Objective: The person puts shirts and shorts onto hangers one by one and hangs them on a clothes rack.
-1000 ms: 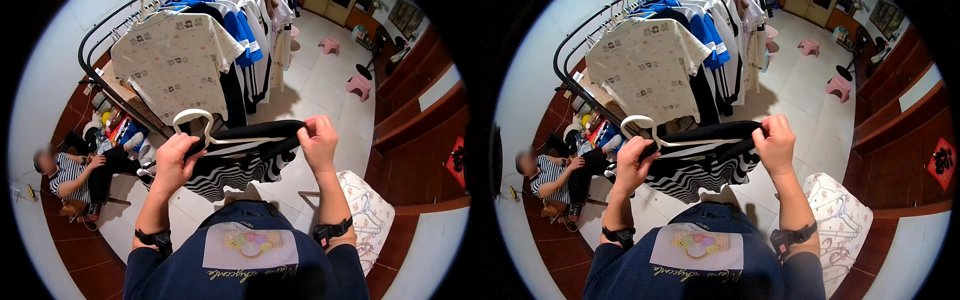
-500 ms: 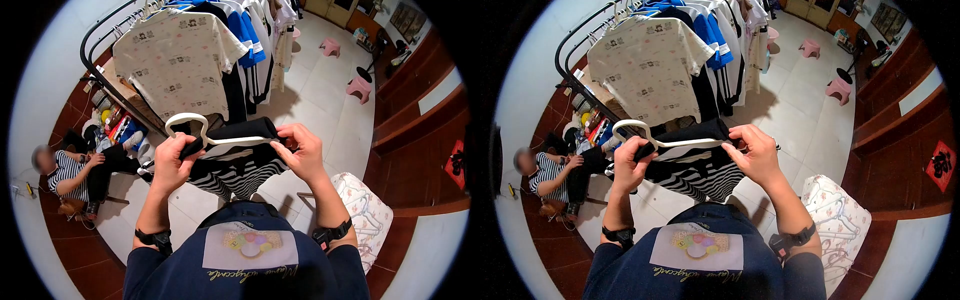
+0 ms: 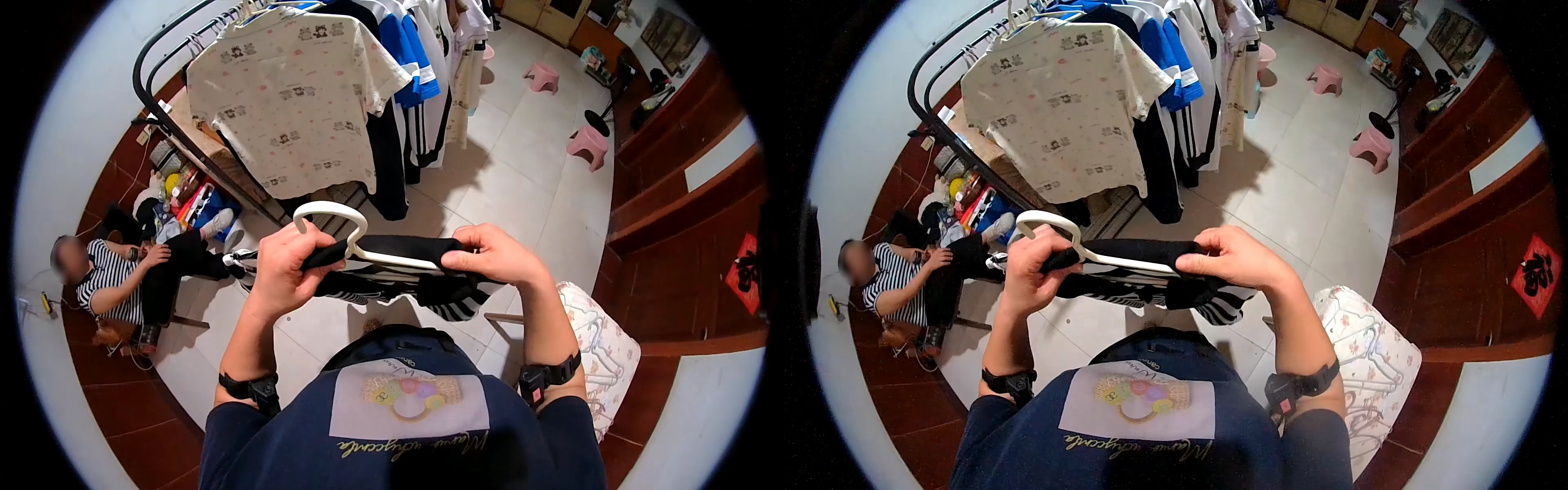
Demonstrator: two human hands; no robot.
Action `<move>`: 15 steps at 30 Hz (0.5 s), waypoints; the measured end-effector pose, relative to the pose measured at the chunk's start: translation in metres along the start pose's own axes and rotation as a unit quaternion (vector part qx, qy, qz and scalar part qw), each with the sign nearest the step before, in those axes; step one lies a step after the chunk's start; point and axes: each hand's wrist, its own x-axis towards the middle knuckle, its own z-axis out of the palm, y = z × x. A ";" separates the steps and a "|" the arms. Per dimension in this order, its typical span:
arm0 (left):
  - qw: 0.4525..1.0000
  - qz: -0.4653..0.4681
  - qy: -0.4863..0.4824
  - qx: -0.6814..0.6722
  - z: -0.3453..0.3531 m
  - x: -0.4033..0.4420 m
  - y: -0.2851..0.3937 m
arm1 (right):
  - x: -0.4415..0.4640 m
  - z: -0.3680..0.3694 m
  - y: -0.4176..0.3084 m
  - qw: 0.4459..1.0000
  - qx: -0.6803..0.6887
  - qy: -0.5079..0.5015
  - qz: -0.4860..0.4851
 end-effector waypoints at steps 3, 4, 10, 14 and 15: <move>1.000 0.006 0.005 0.009 0.000 -0.001 0.000 | -0.002 0.003 -0.003 0.998 0.055 0.023 0.034; 1.000 0.007 0.003 0.008 0.000 0.000 0.001 | -0.001 0.003 -0.006 0.996 0.062 0.052 0.048; 0.999 0.028 0.018 0.012 0.003 0.003 -0.003 | 0.004 0.010 -0.005 0.922 -0.309 0.206 -0.110; 0.999 -0.030 0.029 0.008 -0.004 0.002 -0.006 | -0.003 0.005 -0.003 0.994 -0.033 0.100 -0.031; 0.999 -0.030 0.029 0.008 -0.006 0.002 -0.007 | -0.004 0.003 -0.003 0.990 -0.009 0.129 -0.051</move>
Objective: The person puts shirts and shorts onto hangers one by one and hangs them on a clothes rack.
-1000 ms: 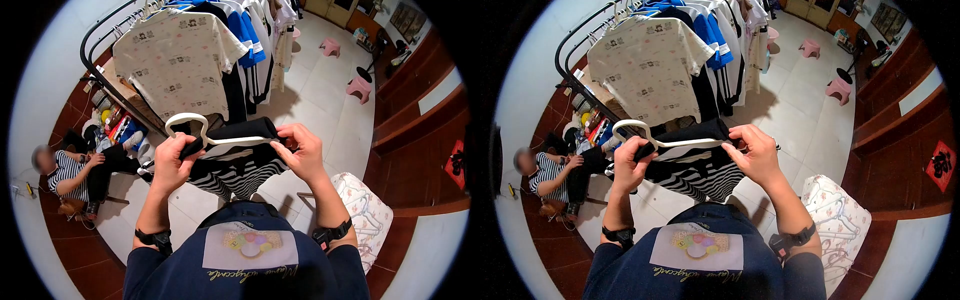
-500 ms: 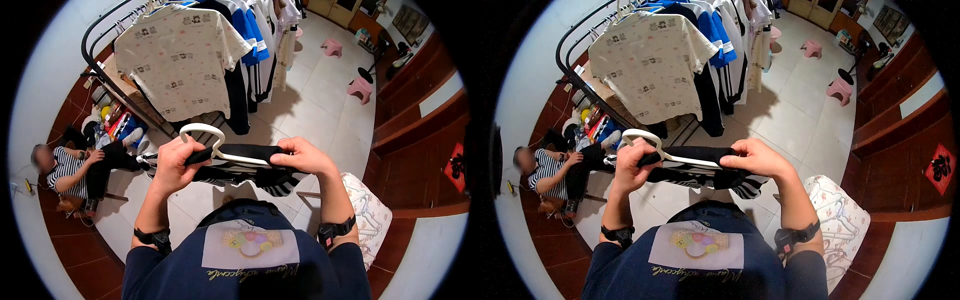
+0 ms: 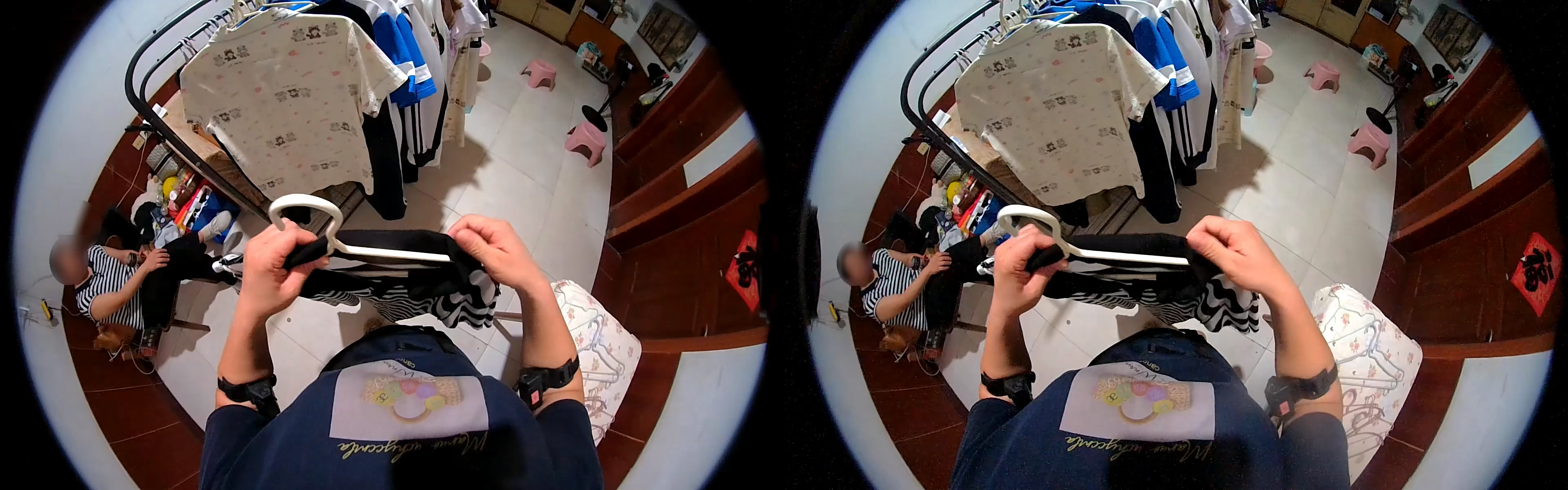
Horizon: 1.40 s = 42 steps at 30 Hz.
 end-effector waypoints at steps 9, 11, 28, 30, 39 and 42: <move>0.998 -0.033 0.048 -0.001 -0.011 -0.001 -0.010 | -0.006 -0.011 -0.007 0.946 -0.268 0.032 -0.179; 0.998 -0.031 0.048 -0.008 -0.010 0.000 -0.009 | -0.004 -0.007 -0.003 0.930 -0.307 0.059 -0.196; 0.950 -0.179 -0.048 -0.253 -0.022 -0.006 -0.040 | -0.004 0.019 -0.021 0.864 -0.397 0.179 -0.252; 0.949 -0.229 -0.060 -0.209 -0.020 -0.004 -0.030 | -0.004 0.020 -0.020 0.861 -0.388 0.196 -0.263; 0.939 -0.290 0.063 -0.177 -0.010 -0.004 -0.025 | -0.012 0.018 -0.027 0.854 -0.410 0.187 -0.261; 0.901 -0.290 0.094 -0.309 -0.013 0.003 -0.019 | -0.016 0.014 -0.021 0.874 -0.392 0.181 -0.223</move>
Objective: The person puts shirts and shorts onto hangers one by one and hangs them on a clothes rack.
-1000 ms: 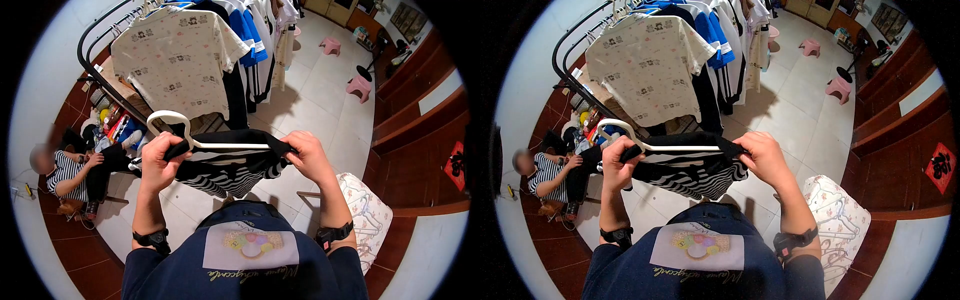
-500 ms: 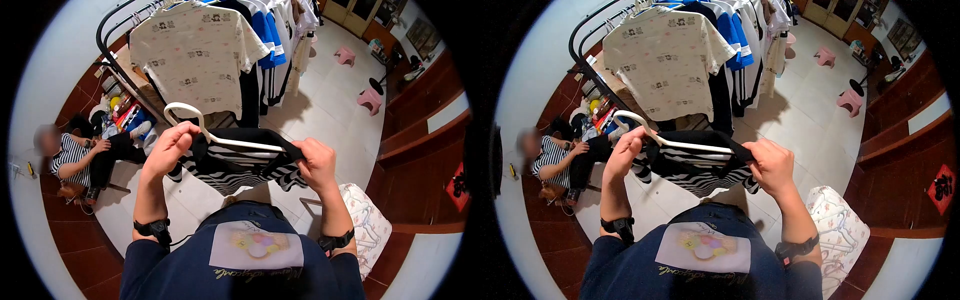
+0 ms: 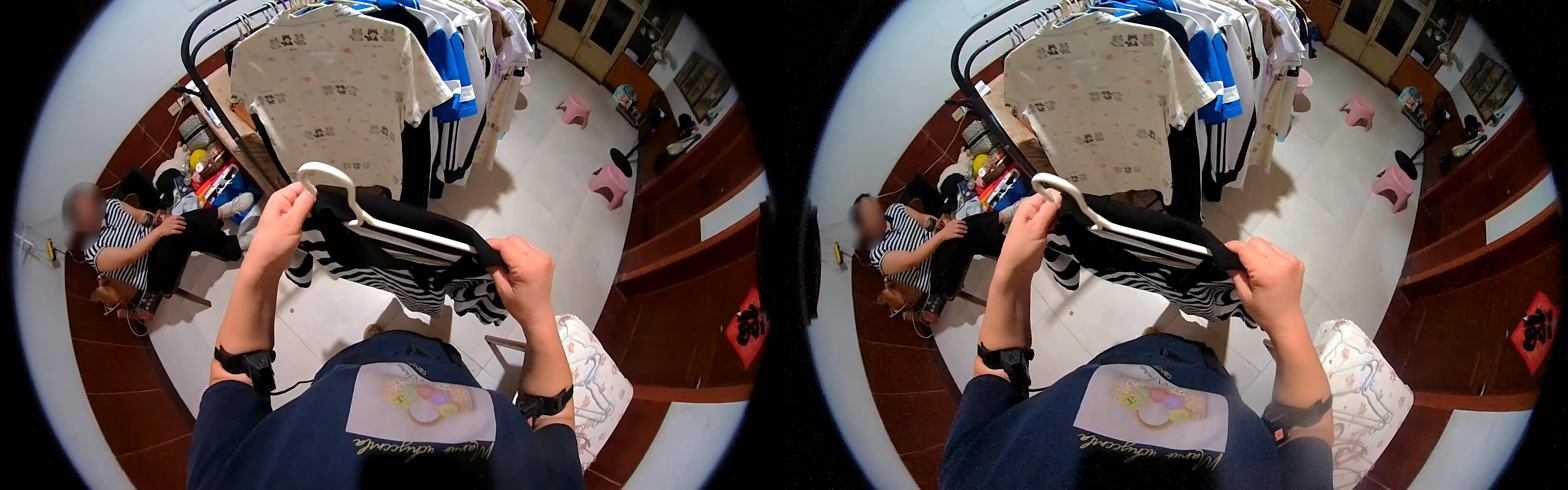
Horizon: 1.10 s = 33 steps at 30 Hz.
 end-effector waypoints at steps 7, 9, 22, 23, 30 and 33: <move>1.000 -0.016 -0.014 0.003 0.008 0.002 -0.009 | -0.012 -0.001 0.006 0.999 0.004 0.012 0.032; 0.998 -0.014 -0.040 0.055 0.010 -0.005 0.000 | -0.015 -0.003 0.006 0.998 0.012 0.038 0.050; 0.991 -0.034 0.055 -0.119 0.050 -0.021 -0.042 | -0.022 -0.015 0.015 0.991 0.101 0.078 0.039; 0.990 -0.033 0.062 -0.119 0.054 -0.021 -0.046 | -0.022 -0.015 0.015 0.991 0.105 0.075 0.033; 0.977 -0.066 0.090 -0.180 0.087 -0.042 -0.024 | -0.028 -0.012 0.016 0.993 0.099 0.065 0.013; 0.981 -0.077 0.139 -0.111 0.091 -0.044 -0.018 | -0.031 -0.005 0.013 0.991 0.123 0.061 -0.006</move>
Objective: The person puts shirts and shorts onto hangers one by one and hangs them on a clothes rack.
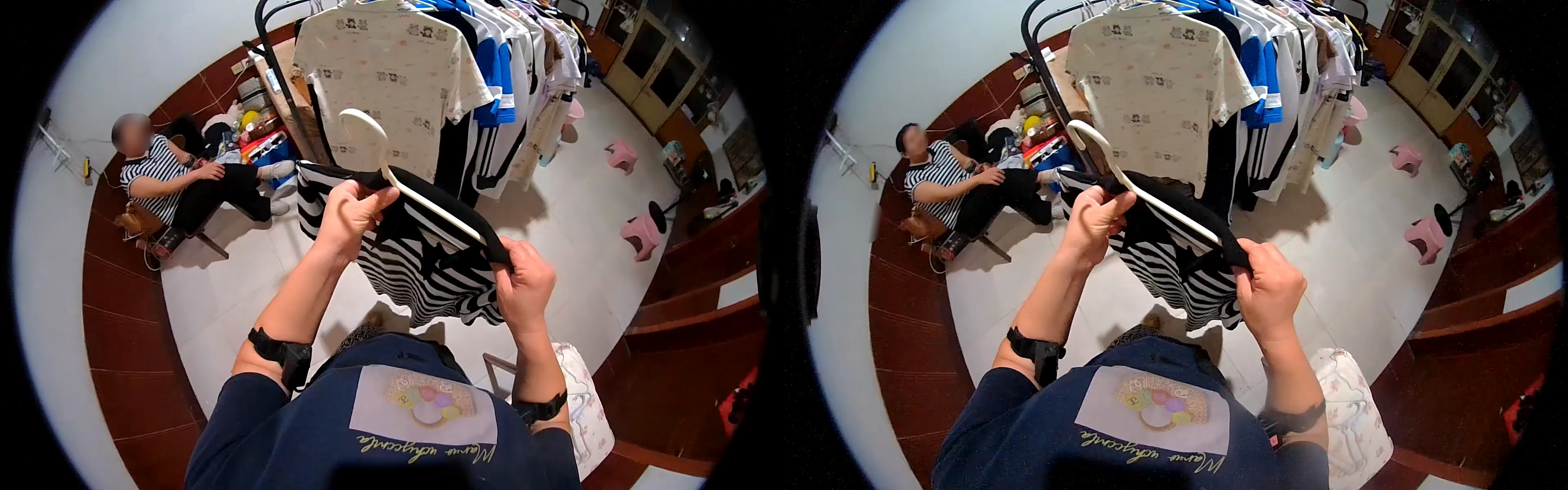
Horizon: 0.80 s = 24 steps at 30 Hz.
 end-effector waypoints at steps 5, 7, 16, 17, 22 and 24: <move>0.992 0.095 0.036 0.076 0.004 -0.003 0.001 | 0.002 -0.002 0.005 1.000 -0.017 0.009 0.008; 0.981 0.134 0.044 0.134 -0.006 0.002 -0.002 | 0.003 -0.005 0.010 1.000 -0.018 0.016 0.020; 0.858 0.262 0.080 0.435 -0.037 0.026 0.026 | 0.014 -0.004 0.012 0.998 -0.021 0.039 0.039; 0.858 0.264 0.079 0.433 -0.036 0.028 0.027 | 0.017 -0.003 0.011 0.998 -0.025 0.036 0.041; 0.901 0.220 0.034 0.372 -0.024 0.032 0.032 | 0.028 0.005 0.007 0.997 -0.059 0.031 0.029; 0.888 0.241 0.027 0.391 -0.026 0.038 0.035 | 0.033 0.007 0.004 0.997 -0.066 0.024 0.031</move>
